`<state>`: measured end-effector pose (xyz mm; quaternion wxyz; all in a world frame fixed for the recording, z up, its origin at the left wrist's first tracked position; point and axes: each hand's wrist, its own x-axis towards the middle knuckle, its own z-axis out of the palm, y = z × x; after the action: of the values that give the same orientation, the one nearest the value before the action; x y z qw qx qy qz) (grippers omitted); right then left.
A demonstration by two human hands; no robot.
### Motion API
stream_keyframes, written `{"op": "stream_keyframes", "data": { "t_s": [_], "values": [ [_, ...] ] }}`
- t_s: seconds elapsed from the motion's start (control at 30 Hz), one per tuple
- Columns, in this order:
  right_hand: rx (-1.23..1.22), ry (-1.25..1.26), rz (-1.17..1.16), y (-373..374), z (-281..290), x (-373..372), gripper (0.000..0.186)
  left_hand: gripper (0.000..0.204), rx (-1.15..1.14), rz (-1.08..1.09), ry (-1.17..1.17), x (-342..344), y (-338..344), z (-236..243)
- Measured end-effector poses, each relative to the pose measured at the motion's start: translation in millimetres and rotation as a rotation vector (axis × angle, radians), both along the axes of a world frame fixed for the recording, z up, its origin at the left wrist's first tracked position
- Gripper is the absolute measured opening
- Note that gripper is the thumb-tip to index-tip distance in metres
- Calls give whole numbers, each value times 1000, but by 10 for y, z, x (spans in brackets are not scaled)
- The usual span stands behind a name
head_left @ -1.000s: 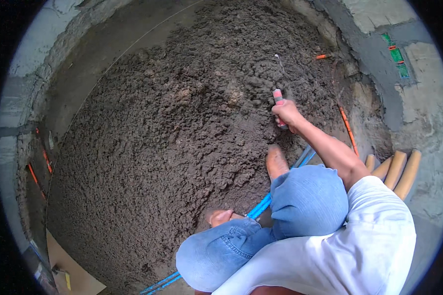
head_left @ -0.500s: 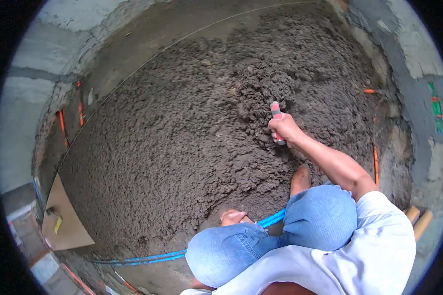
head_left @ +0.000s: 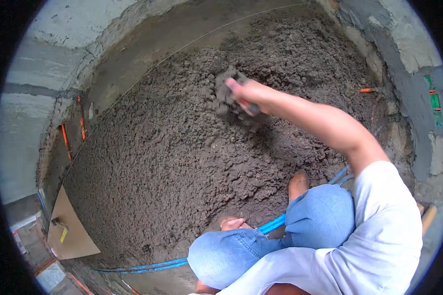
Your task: Leveling a sand and cement mixture on the floor using a notched trowel.
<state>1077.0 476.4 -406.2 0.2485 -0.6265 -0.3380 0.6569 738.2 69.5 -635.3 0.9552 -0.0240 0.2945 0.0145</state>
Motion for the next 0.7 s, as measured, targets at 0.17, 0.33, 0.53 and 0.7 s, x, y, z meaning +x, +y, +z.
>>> {"op": "stream_keyframes", "data": {
  "t_s": [0.17,0.33,0.53,0.7],
  "values": [
    [13,-477,82,-1046,544,1176,24,62,-34,34,-606,173,156,-81],
    [173,-1351,-55,-856,222,2579,31,60,-126,-137,-857,430,607,519],
    [-1,-846,-412,-484,-624,2766,12,26,693,88,513,351,89,395],
    [41,-438,-239,-285,-649,1262,11,43,-201,361,-561,-403,-361,-474]
  ]
}}
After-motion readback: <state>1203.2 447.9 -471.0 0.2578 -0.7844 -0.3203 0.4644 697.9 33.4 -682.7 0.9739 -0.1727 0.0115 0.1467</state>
